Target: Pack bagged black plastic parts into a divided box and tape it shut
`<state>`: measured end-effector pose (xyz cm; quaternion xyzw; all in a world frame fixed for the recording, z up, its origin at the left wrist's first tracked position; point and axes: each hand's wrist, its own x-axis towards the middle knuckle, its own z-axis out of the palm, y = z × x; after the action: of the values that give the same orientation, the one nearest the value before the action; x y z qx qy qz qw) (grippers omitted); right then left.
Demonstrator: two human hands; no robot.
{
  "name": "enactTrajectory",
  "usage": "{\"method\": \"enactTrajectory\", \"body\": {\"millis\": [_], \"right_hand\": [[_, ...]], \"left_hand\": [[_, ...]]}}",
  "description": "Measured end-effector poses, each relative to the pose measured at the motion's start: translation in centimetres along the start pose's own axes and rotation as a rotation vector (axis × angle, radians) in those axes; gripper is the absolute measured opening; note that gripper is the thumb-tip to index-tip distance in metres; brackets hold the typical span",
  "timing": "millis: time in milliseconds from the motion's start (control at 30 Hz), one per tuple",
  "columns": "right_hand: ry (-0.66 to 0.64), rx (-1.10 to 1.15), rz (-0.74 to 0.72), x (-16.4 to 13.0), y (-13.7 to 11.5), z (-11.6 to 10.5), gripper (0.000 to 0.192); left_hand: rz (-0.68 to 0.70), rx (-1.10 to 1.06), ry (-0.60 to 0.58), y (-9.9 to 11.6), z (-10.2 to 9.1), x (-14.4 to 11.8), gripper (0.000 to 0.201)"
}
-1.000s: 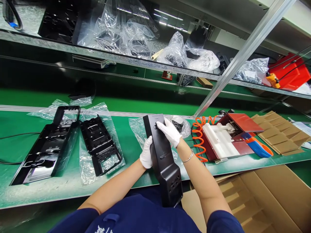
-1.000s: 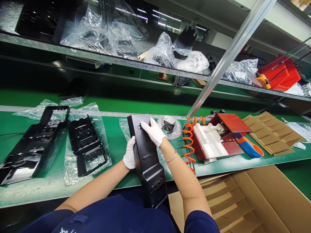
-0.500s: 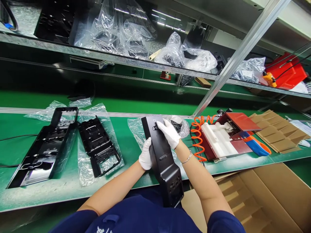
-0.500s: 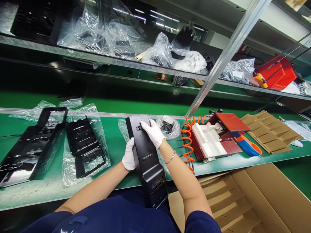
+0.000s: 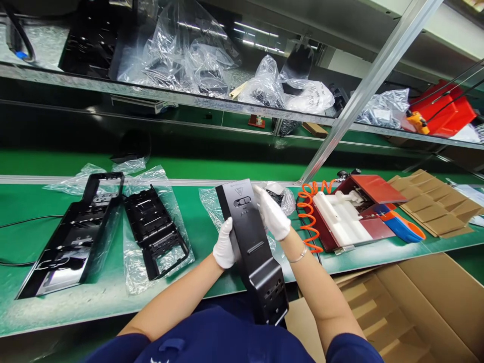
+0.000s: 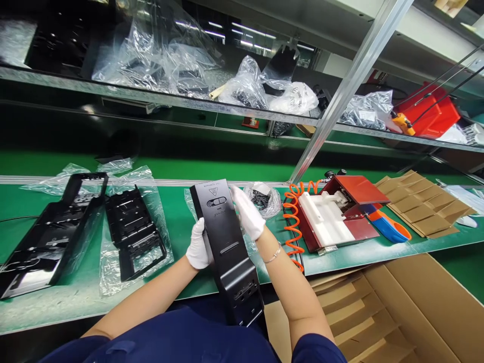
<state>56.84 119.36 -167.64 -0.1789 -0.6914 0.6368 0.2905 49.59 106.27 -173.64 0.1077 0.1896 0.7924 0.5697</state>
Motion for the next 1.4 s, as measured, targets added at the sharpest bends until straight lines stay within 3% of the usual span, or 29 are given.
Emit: {"method": "enactTrajectory", "body": {"millis": [67,133,200,267,367,433,500,633,700,800,967,1100,1267,1400], "right_hand": [[0.059,0.119,-0.008,-2.4,1.3,-2.0,0.059],[0.051,0.102,-0.01,-5.9,2.9,-3.5,0.059],[-0.172,0.011,0.153,-10.0,4.6,-4.1,0.056],[-0.264,-0.089,0.245,-13.7,6.2,-3.7,0.06],[0.072,-0.129,0.363,-17.9,7.4,-3.1,0.05],[0.304,-0.123,0.405,-19.9,7.2,-4.4,0.051],[0.478,-0.154,0.41,-22.1,6.2,-7.5,0.055],[0.854,-0.253,0.367,-29.6,3.6,-15.8,0.057],[0.998,-0.259,0.384,-33.5,2.7,-18.7,0.062],[1.119,-0.231,0.441,-37.4,2.5,-20.8,0.069],[1.165,-0.166,0.468,-39.2,3.1,-21.8,0.068],[1.115,-0.131,0.504,-39.4,2.6,-23.0,0.072],[1.066,-0.144,0.535,-38.9,1.7,-24.5,0.078],[1.065,-0.148,0.543,-38.8,2.0,-25.1,0.077]], "left_hand": [[-0.022,0.026,-0.097,0.8,0.5,0.0,0.068],[0.013,0.04,-0.151,1.8,1.0,0.0,0.074],[0.07,0.035,-0.146,2.5,1.3,0.3,0.073],[0.108,0.023,-0.105,2.7,1.6,0.7,0.074],[0.093,0.071,0.001,1.7,1.9,1.5,0.08],[0.034,0.208,0.071,0.3,1.9,1.8,0.079],[-0.065,0.427,0.035,-0.9,1.6,1.9,0.075],[-0.373,0.967,-0.237,-2.0,0.2,2.0,0.074],[-0.442,1.188,-0.246,-2.2,-0.5,2.2,0.075],[-0.461,1.327,-0.184,-2.4,-1.2,2.3,0.078],[-0.509,1.413,-0.179,-3.1,-1.3,2.5,0.079],[-0.511,1.467,-0.199,-3.0,-0.9,2.4,0.079],[-0.484,1.513,-0.211,-2.0,-0.5,1.4,0.074],[-0.459,1.52,-0.149,-0.7,-1.4,0.5,0.073]]}}
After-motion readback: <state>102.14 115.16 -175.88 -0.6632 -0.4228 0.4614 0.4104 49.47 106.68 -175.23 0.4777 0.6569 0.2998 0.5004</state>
